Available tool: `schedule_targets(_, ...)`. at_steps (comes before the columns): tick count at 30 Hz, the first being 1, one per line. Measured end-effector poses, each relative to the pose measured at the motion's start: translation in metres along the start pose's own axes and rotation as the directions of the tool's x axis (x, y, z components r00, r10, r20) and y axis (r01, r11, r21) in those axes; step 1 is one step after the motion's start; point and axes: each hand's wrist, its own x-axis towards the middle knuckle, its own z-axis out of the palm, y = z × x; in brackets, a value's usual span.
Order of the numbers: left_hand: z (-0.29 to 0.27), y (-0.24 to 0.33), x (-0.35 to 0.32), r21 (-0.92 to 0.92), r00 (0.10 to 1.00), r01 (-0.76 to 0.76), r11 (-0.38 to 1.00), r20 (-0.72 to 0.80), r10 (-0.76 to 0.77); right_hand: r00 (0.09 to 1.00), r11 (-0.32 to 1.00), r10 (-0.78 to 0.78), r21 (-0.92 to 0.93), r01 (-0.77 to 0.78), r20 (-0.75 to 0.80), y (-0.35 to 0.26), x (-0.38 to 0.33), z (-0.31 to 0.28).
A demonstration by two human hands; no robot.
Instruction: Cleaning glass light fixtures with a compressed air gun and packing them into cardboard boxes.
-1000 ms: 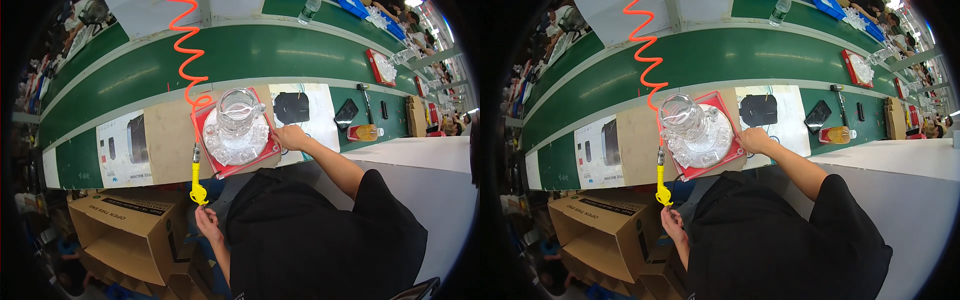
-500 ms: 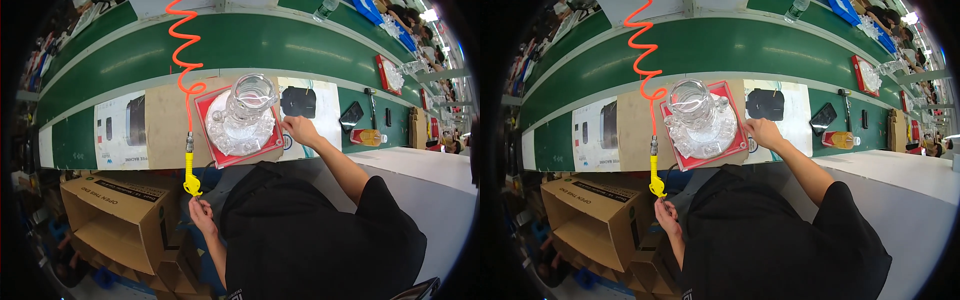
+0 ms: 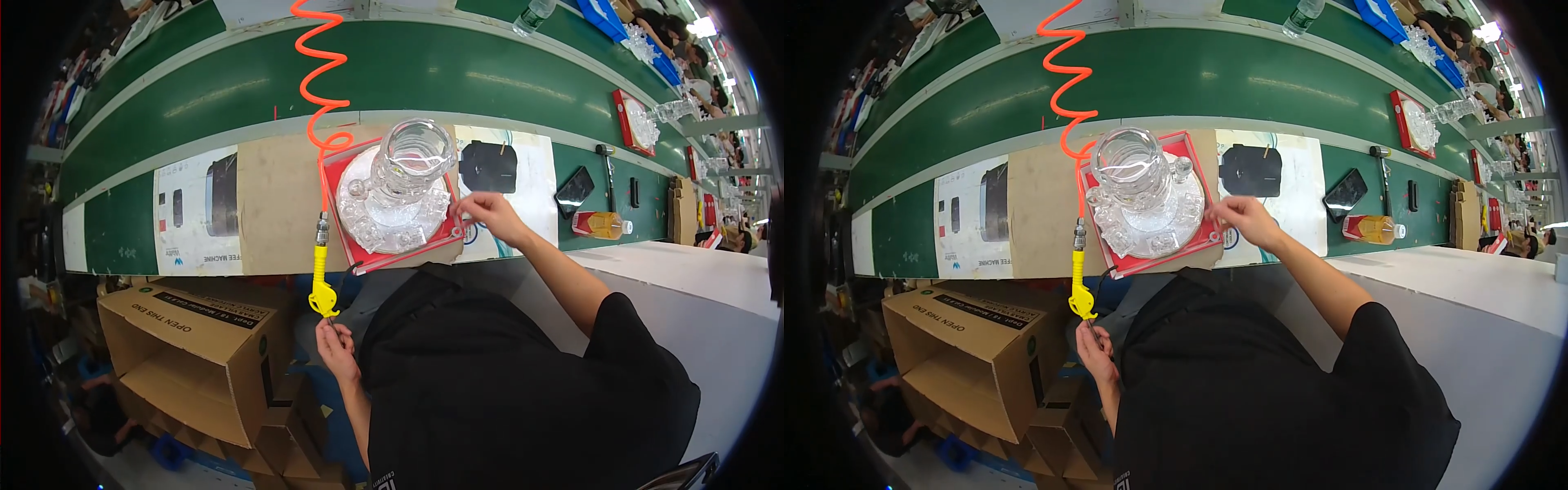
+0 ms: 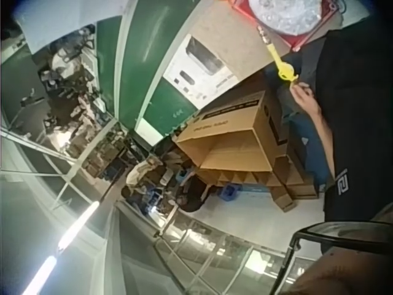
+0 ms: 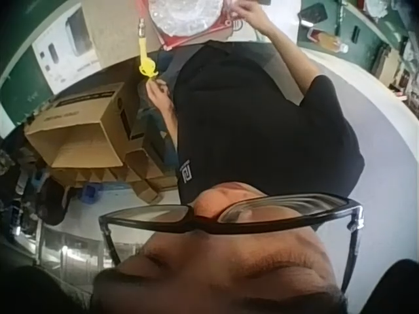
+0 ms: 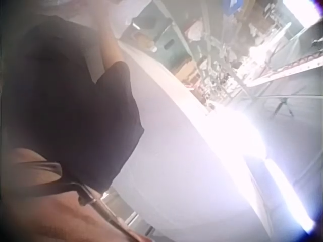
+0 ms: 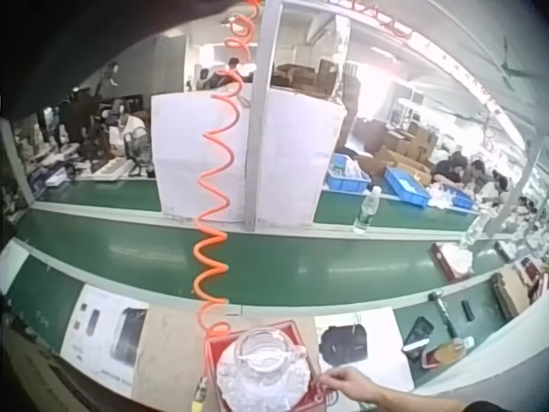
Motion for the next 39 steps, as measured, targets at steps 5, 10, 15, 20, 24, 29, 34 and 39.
schedule_targets(5,0.003,0.001,-0.001,-0.007,1.0,0.007,1.0,-0.011,-0.007,0.885,0.884,0.339,0.213,-0.416,0.32,0.012,-0.039,0.005)
schedule_targets(10,0.001,-0.001,-0.001,0.0,1.0,0.014,1.0,-0.01,-0.014,0.762,0.748,0.488,0.245,-0.616,0.425,0.042,-0.057,-0.008)
schedule_targets(15,0.0,0.0,0.001,-0.009,1.0,0.021,1.0,-0.008,-0.021,0.702,0.707,0.631,0.129,-0.696,0.332,0.063,-0.073,-0.022)
schedule_targets(20,-0.002,0.003,0.004,-0.014,1.0,0.012,1.0,0.0,-0.012,0.747,0.775,0.576,0.069,-0.628,0.332,0.06,-0.073,-0.02)
schedule_targets(24,-0.003,0.003,0.004,0.004,1.0,0.012,1.0,-0.013,-0.012,0.755,0.777,0.596,-0.433,-0.457,0.272,0.054,-0.065,-0.018)
schedule_targets(29,-0.002,0.006,0.0,-0.012,0.999,0.028,1.0,-0.017,-0.028,0.817,0.803,0.503,-0.501,-0.321,0.281,0.043,-0.057,-0.01)
schedule_targets(34,-0.001,0.005,0.001,-0.026,0.999,0.038,0.999,-0.009,-0.038,0.873,0.849,0.47,-0.337,-0.407,0.131,0.038,-0.039,0.006)
schedule_targets(39,0.001,0.007,0.002,-0.037,1.0,0.03,0.999,0.002,-0.03,0.901,0.746,0.434,-0.554,-0.37,-0.018,0.036,-0.026,0.025)
